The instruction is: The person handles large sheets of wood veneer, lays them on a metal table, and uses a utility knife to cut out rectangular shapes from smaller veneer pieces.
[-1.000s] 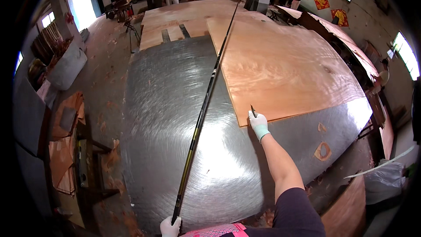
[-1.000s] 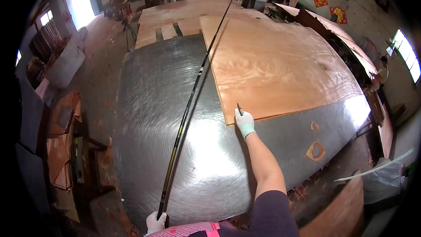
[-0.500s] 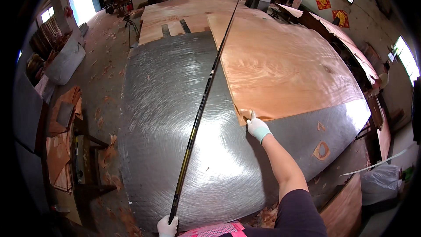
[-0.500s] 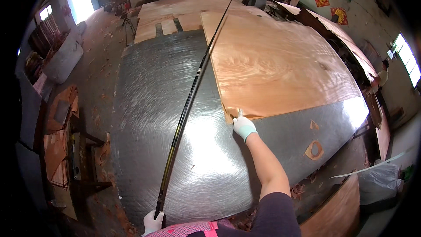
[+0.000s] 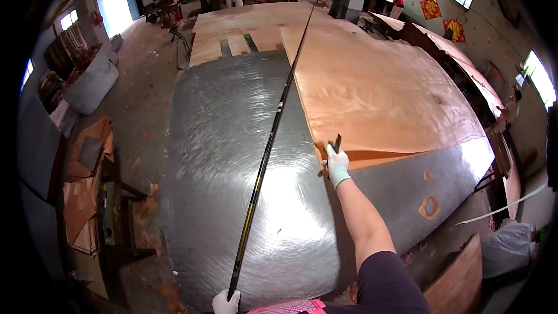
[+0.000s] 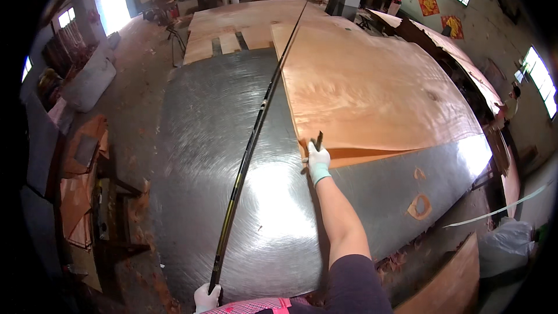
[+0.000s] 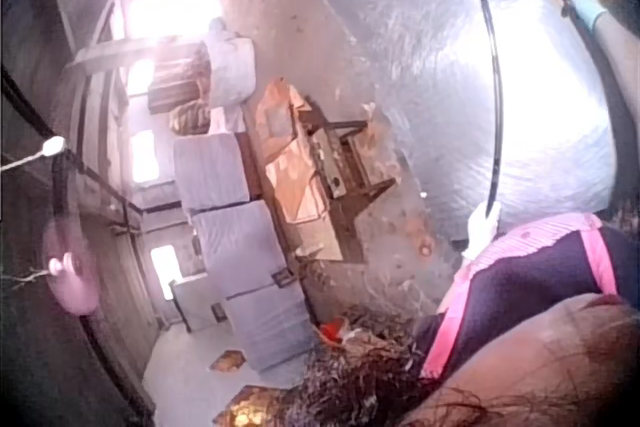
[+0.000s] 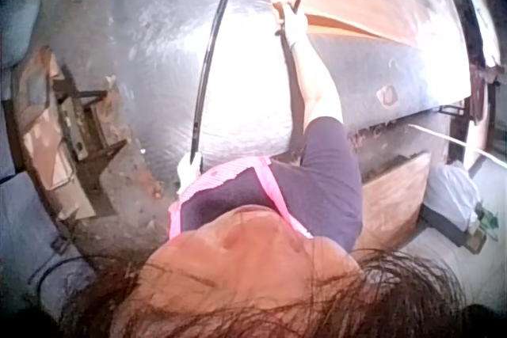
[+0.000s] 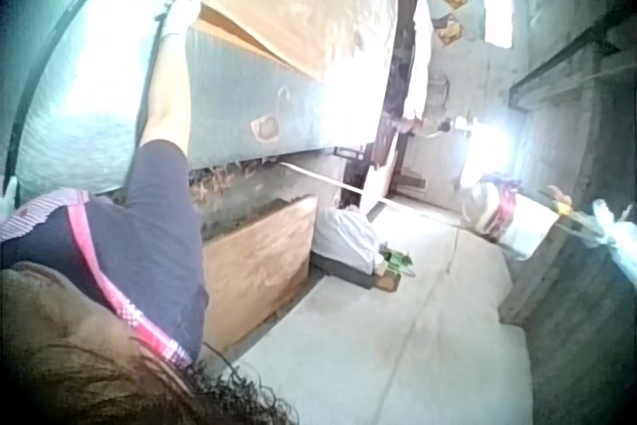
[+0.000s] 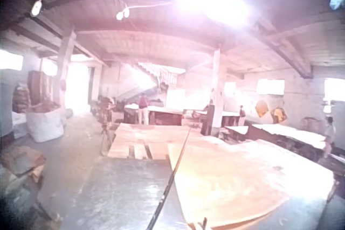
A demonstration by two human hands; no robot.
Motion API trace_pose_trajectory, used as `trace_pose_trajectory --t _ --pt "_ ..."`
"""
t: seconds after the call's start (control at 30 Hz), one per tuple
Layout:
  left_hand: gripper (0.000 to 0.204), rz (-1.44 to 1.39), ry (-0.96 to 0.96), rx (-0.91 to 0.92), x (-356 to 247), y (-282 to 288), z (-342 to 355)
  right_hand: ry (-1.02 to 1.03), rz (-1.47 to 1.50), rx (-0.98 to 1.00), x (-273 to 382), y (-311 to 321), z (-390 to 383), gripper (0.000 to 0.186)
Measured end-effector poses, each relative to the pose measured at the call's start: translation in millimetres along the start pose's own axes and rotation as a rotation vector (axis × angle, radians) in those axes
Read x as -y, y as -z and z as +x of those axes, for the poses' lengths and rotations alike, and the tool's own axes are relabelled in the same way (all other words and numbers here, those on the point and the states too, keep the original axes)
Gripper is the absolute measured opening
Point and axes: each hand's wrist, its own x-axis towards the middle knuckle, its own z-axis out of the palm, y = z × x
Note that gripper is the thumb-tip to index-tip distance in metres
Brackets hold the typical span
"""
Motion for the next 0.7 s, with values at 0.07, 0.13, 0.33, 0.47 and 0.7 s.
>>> trace_pose_trajectory --t 0.07,0.13,0.33,0.47,0.7 --pt "0.03 0.018 -0.009 0.029 1 2 0 -0.117 0.163 -0.238 -6 -2 3 0.022" --pt "0.03 0.047 -0.024 0.03 1 4 1 -0.155 0.268 -0.263 -4 5 5 0.016" --pt "0.031 0.119 -0.147 -0.051 34 25 16 0.025 0.451 -0.17 30 58 -77 0.012" --pt "0.034 0.362 -0.26 -0.056 59 45 49 0.005 0.461 -0.133 -33 131 -171 0.017" --pt "0.026 0.189 -0.313 0.192 68 62 107 -0.29 0.161 -0.188 -163 241 -381 0.023"
